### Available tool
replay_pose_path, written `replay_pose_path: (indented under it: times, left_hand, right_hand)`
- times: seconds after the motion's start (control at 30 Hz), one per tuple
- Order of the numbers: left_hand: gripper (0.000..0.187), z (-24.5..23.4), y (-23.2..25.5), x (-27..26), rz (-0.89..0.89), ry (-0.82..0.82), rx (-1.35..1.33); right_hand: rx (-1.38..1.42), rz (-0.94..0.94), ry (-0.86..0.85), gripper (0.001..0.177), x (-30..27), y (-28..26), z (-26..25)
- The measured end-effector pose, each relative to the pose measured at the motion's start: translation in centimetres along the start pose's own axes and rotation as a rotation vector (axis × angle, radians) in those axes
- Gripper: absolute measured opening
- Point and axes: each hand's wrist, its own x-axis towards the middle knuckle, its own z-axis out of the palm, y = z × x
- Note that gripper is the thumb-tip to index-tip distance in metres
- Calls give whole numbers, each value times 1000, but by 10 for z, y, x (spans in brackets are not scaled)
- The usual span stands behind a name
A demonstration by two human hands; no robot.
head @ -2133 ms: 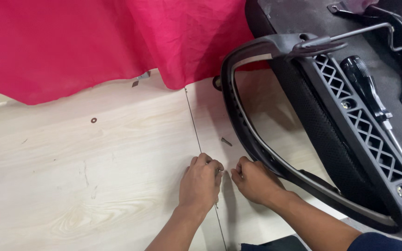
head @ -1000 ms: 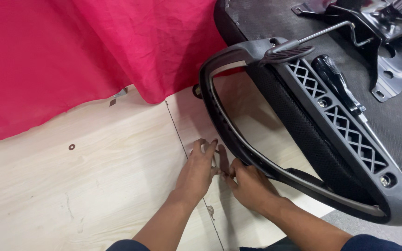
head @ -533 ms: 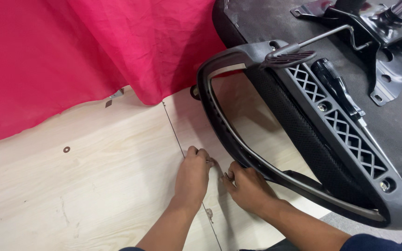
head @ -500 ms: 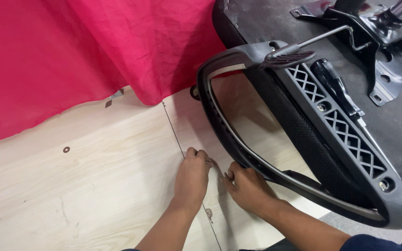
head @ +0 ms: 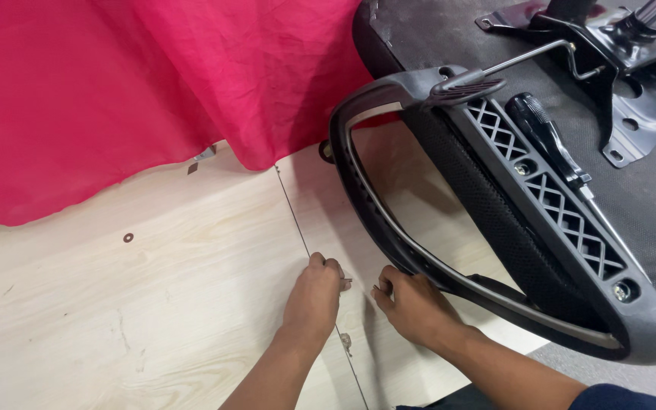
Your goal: The person attaches a metal gas lift to the underside of an office chair seat. They align the metal base plate, insert screws by hand, and then use a screwdriver to tighten the screws, securing the lift to the seat.
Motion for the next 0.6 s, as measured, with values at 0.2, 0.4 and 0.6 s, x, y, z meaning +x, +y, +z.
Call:
replay_pose_path:
  times: [0.2,0.4,0.6]
  left_hand:
    - [17,-9,9,-13,-156,-51,-79]
    - [17,-22,30,-17,-225,27,-590]
    - [15,-43,75,-32,-34,318,-679]
  right_hand:
    - [28,-45,22,27,-4,0,-1]
    - [225,-64,138,34,-16,-11,-20]
    - [474,-393,351,31,-42,-35,-55]
